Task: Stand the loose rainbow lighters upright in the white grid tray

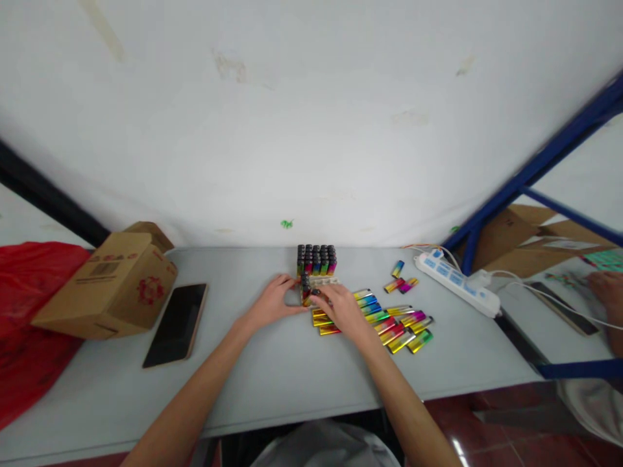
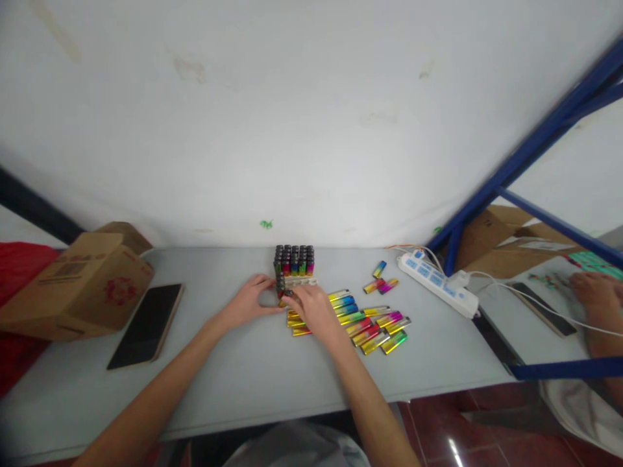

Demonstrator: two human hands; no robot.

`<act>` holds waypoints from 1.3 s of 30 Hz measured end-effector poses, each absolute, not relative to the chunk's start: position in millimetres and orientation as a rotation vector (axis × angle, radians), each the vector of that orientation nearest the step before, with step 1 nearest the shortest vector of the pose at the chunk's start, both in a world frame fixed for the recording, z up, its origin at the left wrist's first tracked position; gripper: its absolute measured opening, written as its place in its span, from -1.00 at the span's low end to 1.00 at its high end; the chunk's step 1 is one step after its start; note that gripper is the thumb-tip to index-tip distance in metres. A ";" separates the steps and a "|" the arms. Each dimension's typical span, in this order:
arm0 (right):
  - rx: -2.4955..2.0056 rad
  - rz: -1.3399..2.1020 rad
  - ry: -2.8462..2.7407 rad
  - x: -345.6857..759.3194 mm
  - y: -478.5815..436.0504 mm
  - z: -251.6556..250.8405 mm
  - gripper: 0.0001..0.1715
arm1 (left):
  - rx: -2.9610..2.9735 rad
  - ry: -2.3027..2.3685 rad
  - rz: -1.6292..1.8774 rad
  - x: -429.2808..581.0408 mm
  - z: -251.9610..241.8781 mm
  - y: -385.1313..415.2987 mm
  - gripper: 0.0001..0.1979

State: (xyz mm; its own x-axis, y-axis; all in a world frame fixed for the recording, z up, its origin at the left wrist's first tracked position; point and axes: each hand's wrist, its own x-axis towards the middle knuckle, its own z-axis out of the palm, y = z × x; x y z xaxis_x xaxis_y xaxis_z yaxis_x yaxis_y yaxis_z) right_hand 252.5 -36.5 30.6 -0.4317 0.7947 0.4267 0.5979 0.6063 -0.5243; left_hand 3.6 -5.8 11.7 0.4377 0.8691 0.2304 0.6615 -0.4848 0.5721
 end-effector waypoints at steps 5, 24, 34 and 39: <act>-1.108 0.248 -2.386 254.0 -40.9 42.5 -0.72 | 2.302 1.275 0.725 0.7 8.6 -2.1 -0.41; -1.670 0.189 -1.826 376.3 -31.4 49.3 -0.58 | 2.262 1.323 0.763 -0.9 9.4 -2.2 -0.35; -1.755 0.292 -1.680 513.9 -86.7 21.5 -0.48 | 2.325 1.268 0.711 -5.7 10.2 0.1 -0.44; -1.737 0.433 -1.781 515.0 -103.3 19.1 -0.54 | 2.334 1.266 0.714 -7.5 6.8 2.1 -0.45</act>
